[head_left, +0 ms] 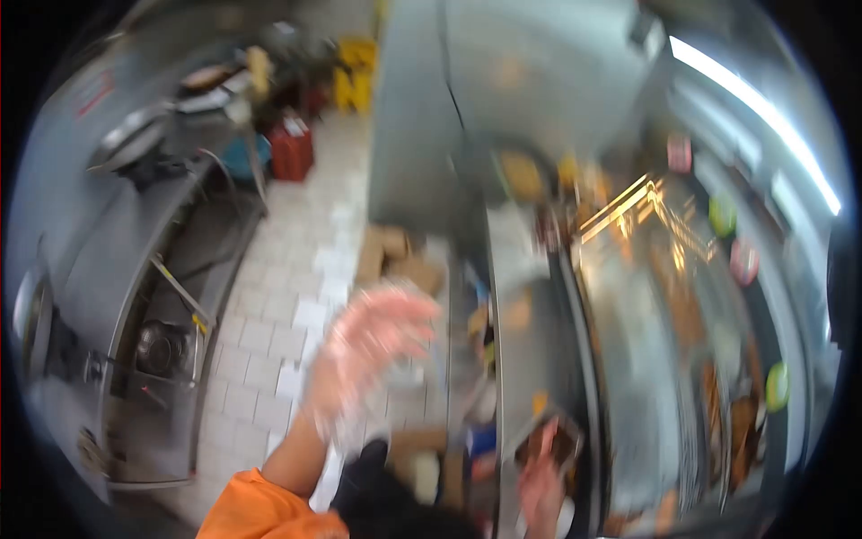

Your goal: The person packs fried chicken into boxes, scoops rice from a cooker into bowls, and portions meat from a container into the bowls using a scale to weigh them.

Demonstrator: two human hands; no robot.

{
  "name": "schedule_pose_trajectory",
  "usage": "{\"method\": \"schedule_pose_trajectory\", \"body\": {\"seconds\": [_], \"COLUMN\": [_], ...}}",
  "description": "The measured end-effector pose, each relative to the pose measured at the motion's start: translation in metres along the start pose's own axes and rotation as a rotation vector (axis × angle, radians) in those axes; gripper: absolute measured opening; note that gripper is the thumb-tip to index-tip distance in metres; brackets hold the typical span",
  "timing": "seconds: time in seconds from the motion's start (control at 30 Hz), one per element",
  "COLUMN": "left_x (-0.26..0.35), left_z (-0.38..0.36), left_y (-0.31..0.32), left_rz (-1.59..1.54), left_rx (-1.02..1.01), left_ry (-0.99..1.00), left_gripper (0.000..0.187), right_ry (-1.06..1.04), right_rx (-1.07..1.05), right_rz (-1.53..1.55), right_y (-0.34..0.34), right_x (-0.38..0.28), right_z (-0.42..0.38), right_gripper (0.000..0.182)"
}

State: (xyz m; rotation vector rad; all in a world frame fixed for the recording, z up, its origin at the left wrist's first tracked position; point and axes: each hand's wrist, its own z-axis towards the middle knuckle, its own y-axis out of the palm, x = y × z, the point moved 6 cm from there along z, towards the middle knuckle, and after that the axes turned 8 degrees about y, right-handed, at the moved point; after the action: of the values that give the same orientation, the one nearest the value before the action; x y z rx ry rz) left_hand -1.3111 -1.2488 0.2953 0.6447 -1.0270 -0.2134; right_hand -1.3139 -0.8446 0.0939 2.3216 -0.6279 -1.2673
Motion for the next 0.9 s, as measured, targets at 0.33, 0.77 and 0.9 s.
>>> {"method": "schedule_pose_trajectory", "body": {"seconds": [0.33, 0.77, 0.9], "left_x": [-0.238, -0.338, -0.329], "left_z": [-0.17, -0.175, -0.172], "left_y": [-0.136, 0.056, 0.063], "left_rz": [0.656, 0.172, 0.111], "left_rx": [-0.005, -0.331, -0.273], "left_ry": [-0.973, -0.843, -0.935], "left_gripper": [0.051, 0.05, 0.05], "right_ry": [-0.708, -0.523, -0.414], "right_rx": [0.513, 0.412, 0.407], "right_rz": [-1.633, -1.716, -1.552], "right_y": [0.005, 0.006, -0.003], "right_x": [-0.073, -0.036, -0.026], "right_z": [0.008, 0.035, 0.029], "right_gripper": [0.013, 0.006, 0.012]}}
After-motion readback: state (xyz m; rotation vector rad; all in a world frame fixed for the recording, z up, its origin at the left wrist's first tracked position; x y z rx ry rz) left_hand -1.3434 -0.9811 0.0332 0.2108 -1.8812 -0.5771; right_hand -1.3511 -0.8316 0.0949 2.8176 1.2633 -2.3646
